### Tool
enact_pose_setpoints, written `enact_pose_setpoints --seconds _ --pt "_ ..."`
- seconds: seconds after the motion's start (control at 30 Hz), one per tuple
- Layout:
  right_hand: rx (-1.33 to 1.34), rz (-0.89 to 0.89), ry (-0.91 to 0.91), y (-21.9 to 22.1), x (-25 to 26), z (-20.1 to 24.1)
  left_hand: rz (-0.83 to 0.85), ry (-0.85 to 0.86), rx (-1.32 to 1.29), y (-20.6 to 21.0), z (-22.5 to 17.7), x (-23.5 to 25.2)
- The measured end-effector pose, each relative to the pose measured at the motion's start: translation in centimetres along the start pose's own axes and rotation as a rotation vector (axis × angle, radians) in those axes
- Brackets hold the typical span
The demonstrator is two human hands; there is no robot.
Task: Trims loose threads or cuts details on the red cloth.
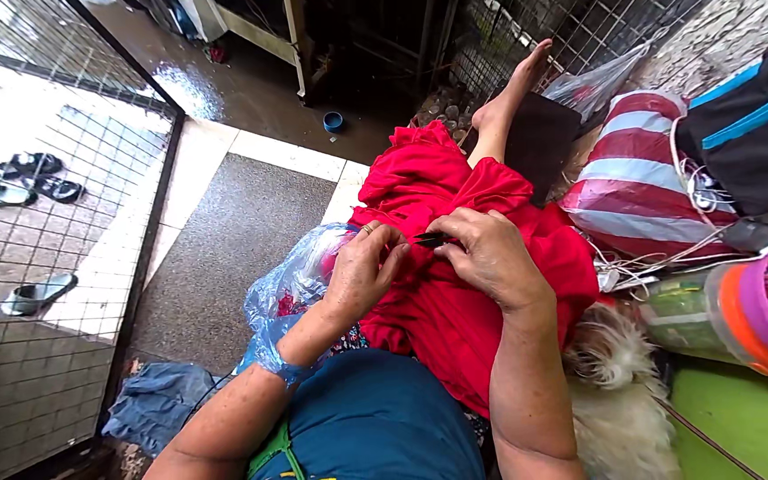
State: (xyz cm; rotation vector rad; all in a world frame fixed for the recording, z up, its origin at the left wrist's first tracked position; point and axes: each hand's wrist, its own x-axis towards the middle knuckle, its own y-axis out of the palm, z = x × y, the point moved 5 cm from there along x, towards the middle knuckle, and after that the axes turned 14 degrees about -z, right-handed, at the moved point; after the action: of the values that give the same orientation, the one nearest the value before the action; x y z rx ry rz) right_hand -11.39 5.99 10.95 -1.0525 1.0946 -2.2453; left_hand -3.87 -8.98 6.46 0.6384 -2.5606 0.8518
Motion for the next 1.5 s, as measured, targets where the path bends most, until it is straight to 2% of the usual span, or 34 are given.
enact_pose_setpoints --seconds 0.2,0.33,0.4,0.47,0.53,0.6,0.63,0.67,0.7,0.77,0.8,0.93,1.03,1.13,1.2,1.27,1.37,1.43,1.5 --pt "0.025 -0.032 0.022 0.1 0.2 -0.3 0.038 0.008 0.025 -1.5 -0.5 0.1" --pt "0.063 0.085 0.130 0.2 0.2 -1.1 0.335 -0.033 0.262 -6.1 -0.6 -1.0" --pt "0.099 0.071 0.075 0.5 0.1 -0.9 0.470 -0.068 0.358 -7.8 0.3 -2.2" --pt "0.252 0.028 0.046 -0.2 0.3 -1.0 0.543 -0.144 0.407 -8.9 1.5 -3.1" --pt "0.478 -0.110 0.104 -2.0 0.4 -2.3 0.582 -0.260 0.437 -9.6 2.5 -3.6" --pt "0.641 -0.440 0.279 -3.9 0.1 -5.2 0.637 -0.379 0.483 -9.9 3.5 -3.9" --pt "0.643 -0.665 0.423 -4.6 -0.3 -6.9 0.671 -0.429 0.504 -10.0 3.9 -4.0" --pt "0.531 -0.872 0.557 -5.2 -0.7 -8.4 0.694 -0.462 0.510 -9.9 4.2 -4.1" --pt "0.342 -0.948 0.635 -5.6 -1.2 -9.4 0.714 -0.487 0.510 -9.7 4.5 -4.2" --pt "0.078 -0.871 0.631 -5.5 -1.5 -9.2 0.757 -0.533 0.513 -9.5 5.2 -4.3" --pt "0.030 -0.752 0.573 -4.9 -1.1 -7.8 0.768 -0.545 0.517 -9.4 5.6 -4.4" --pt "0.036 -0.244 0.229 1.4 2.1 1.0 0.745 -0.601 0.558 -10.5 6.5 -5.0" --pt "-0.105 0.011 0.167 6.1 2.6 2.8 0.674 -0.643 0.585 -12.5 7.0 -5.9" --pt "-0.159 0.032 0.187 6.7 2.3 2.1 0.622 -0.644 0.605 -14.0 7.1 -6.1" --pt "0.005 0.037 0.199 5.7 2.1 1.6 0.603 -0.545 0.540 -13.3 6.5 -5.9" --pt "0.242 0.135 0.162 4.6 1.7 0.9 0.650 -0.373 0.319 -11.7 5.2 -5.6" --pt "0.458 0.281 0.084 2.4 0.6 -0.7 0.862 -0.108 -0.096 -8.4 2.8 -6.3" --pt "0.495 0.296 0.100 1.0 -0.1 -2.0 0.951 -0.097 -0.222 -6.2 1.5 -7.6" --pt "0.477 0.276 0.147 0.3 -0.7 -3.0 0.889 -0.122 -0.208 -4.4 0.7 -8.8"
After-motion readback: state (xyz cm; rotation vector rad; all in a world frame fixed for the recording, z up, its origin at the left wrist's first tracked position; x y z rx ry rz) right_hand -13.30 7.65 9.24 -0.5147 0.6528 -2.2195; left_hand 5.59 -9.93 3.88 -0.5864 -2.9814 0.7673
